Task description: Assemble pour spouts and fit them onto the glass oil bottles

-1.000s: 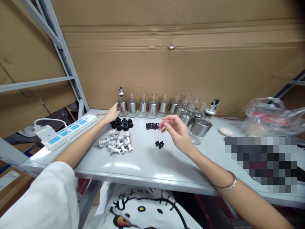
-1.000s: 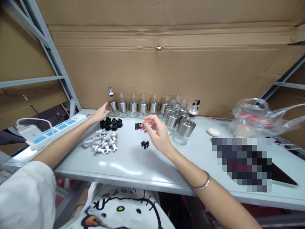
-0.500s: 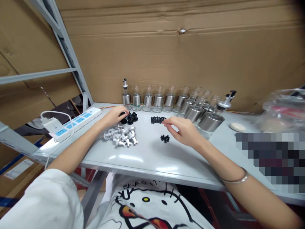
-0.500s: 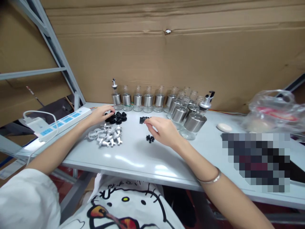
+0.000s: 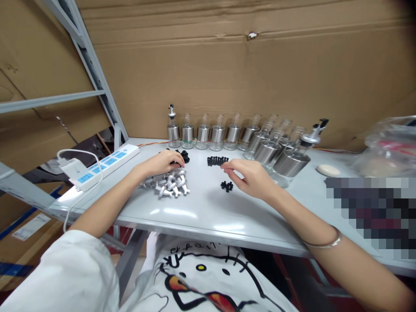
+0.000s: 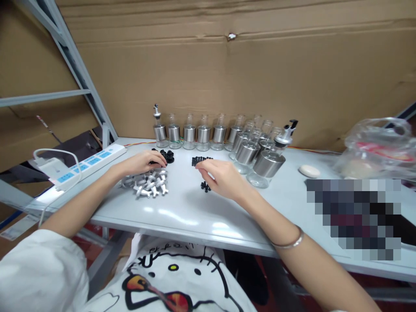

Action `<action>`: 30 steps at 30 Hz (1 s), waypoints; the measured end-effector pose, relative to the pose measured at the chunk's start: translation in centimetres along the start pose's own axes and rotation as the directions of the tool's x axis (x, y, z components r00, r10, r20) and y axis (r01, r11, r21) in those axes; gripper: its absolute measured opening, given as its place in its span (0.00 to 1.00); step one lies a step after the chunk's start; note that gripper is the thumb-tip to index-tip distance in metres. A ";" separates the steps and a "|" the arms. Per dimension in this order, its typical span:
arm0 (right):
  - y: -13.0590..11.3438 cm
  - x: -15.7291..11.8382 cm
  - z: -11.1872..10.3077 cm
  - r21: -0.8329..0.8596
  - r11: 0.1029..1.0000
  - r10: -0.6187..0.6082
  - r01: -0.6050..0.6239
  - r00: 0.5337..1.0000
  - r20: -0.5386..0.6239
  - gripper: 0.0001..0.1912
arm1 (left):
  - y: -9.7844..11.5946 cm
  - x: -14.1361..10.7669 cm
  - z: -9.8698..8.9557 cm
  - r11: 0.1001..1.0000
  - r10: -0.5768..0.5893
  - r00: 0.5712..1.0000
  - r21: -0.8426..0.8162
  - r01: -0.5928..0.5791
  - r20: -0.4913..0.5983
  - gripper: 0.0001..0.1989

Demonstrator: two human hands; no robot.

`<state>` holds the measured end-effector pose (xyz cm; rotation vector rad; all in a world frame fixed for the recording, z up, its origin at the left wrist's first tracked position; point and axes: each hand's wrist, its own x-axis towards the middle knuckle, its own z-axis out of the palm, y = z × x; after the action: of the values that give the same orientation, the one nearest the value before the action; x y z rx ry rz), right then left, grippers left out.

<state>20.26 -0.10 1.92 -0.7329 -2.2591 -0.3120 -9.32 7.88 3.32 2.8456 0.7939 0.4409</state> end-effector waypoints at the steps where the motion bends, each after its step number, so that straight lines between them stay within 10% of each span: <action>1: 0.0 0.0 0.0 0.001 1.000 0.004 -0.004 1.000 0.004 0.10 | -0.1 0.0 0.0 1.000 -0.011 1.000 0.007 0.011 0.020 0.11; 30: -0.4 0.0 0.1 0.007 1.000 -0.015 0.014 0.999 0.033 0.11 | -0.6 -0.1 0.2 0.994 -0.033 0.999 0.100 0.037 -0.038 0.13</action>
<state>19.93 -0.41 1.87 -0.7236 -2.2966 -0.3012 -9.66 8.31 3.01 2.9184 0.8958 0.4612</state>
